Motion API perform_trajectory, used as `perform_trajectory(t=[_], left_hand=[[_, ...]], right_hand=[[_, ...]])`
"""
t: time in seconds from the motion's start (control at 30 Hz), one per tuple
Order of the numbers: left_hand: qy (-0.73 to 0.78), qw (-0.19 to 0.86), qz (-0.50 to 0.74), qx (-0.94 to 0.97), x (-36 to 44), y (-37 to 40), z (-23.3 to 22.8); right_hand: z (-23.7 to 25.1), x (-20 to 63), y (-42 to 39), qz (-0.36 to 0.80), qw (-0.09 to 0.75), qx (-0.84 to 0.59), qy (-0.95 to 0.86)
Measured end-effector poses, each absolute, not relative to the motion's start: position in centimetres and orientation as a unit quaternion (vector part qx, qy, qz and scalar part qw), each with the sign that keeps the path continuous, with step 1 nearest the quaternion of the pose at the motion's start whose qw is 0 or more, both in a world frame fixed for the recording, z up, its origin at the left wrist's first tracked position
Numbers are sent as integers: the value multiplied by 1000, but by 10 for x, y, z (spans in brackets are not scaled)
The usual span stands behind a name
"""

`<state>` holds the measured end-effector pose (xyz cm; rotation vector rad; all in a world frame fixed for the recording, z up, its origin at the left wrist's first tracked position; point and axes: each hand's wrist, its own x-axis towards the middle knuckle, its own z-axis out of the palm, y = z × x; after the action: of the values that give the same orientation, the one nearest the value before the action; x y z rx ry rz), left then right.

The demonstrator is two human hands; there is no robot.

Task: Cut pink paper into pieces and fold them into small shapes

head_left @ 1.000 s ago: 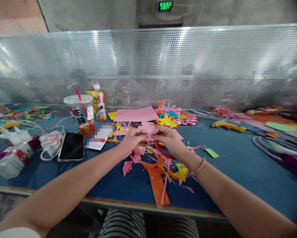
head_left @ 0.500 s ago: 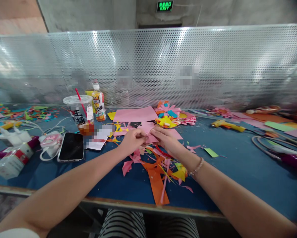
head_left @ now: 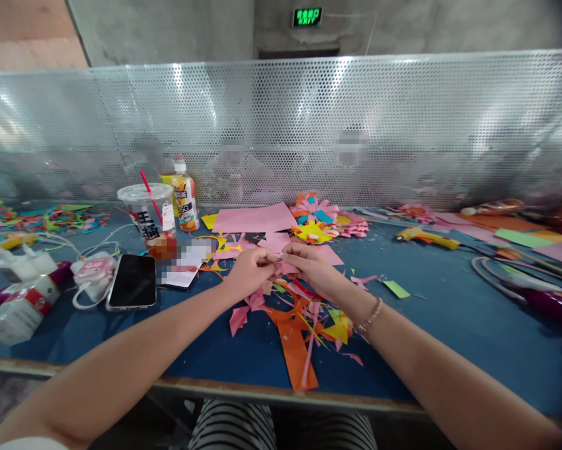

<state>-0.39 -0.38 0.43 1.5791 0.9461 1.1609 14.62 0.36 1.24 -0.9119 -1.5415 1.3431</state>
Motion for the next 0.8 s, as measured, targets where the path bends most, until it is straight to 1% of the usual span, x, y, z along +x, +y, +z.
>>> perform_trajectory(t=[0.2, 0.43, 0.53, 0.8], left_hand=[[382, 539, 471, 584, -4, -3, 5], [353, 610, 465, 535, -7, 0, -1], [355, 624, 462, 521, -7, 2, -3], [352, 648, 475, 479, -6, 0, 3]], right_hand=[[14, 147, 3, 578, 417, -333, -617], [13, 153, 7, 596, 388, -321, -626], [12, 154, 9, 588, 389, -324, -631], [12, 153, 11, 523, 401, -342, -670]])
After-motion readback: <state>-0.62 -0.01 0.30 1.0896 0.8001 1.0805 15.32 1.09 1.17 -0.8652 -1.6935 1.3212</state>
